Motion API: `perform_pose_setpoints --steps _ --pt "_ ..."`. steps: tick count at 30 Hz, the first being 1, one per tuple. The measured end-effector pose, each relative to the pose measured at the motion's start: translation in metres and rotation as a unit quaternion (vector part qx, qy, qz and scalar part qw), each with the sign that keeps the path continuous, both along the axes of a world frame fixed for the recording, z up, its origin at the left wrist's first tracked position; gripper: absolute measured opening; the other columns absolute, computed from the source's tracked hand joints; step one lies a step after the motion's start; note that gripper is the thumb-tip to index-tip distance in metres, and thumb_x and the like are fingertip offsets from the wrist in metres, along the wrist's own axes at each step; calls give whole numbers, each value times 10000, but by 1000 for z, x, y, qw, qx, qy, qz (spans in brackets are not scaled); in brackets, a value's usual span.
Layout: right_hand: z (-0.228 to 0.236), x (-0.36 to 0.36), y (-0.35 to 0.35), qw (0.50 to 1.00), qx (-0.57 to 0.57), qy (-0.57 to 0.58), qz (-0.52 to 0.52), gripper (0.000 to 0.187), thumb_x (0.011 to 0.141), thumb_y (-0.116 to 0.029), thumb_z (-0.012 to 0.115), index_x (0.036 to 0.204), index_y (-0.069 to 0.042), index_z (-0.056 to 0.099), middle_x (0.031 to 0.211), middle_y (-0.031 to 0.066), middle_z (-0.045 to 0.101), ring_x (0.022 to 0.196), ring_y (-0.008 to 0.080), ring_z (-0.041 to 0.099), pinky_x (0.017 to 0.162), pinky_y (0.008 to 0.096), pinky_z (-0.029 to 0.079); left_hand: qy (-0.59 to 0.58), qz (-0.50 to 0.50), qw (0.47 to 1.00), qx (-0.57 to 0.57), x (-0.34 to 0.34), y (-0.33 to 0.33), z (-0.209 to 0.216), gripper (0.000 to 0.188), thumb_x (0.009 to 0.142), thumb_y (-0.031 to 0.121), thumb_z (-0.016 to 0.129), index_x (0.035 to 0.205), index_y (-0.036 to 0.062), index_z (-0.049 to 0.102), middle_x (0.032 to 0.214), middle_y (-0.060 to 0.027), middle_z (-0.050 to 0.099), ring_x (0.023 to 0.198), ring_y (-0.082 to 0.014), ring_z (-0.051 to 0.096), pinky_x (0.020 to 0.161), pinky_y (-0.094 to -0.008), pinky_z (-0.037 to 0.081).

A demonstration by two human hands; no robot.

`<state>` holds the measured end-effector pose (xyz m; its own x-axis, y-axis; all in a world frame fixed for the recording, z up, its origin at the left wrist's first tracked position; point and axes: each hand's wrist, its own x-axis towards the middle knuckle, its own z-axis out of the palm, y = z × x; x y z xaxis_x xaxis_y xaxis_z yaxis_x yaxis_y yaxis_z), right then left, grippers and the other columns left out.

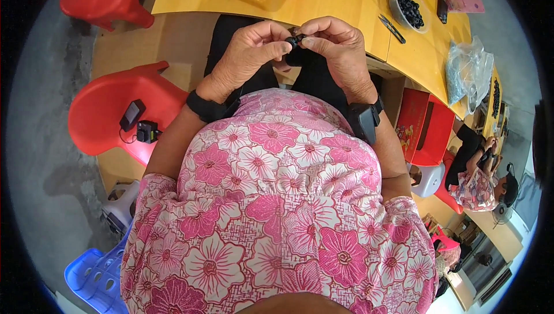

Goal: The person sorts small black plastic components by hand at a workbench, inspecting them one by one.

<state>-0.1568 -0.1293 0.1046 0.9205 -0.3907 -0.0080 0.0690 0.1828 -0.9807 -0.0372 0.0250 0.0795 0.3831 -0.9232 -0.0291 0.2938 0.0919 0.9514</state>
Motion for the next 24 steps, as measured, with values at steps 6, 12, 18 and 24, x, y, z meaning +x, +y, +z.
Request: perform_pose_setpoints --steps 6,12,18,24 --pt "2 0 1 1000 -19 2 0 107 807 54 628 891 -6 656 775 38 660 638 83 610 556 205 502 -8 -1 1000 -7 0 0 0 163 884 178 626 944 29 600 820 21 557 728 -57 507 680 -199 429" --pt "2 -1 1 999 -35 2 3 107 812 55 624 897 -2 654 757 43 658 611 81 601 534 203 495 -13 0 1000 -6 -1 1 2 152 877 166 633 938 30 602 815 23 554 725 -56 509 672 -198 429" --pt "3 -2 2 999 -44 3 12 110 818 50 624 911 -1 653 755 38 657 605 74 596 531 200 491 -9 -1 1000 3 0 2 0 153 868 151 643 946 26 601 826 16 558 728 -59 519 670 -201 442" --pt "5 -2 3 999 -48 11 16 106 821 45 626 913 2 654 761 33 657 611 71 598 538 199 493 1 -1 1000 4 -1 2 0 162 863 142 647 962 23 599 838 11 562 729 -61 524 671 -200 448"
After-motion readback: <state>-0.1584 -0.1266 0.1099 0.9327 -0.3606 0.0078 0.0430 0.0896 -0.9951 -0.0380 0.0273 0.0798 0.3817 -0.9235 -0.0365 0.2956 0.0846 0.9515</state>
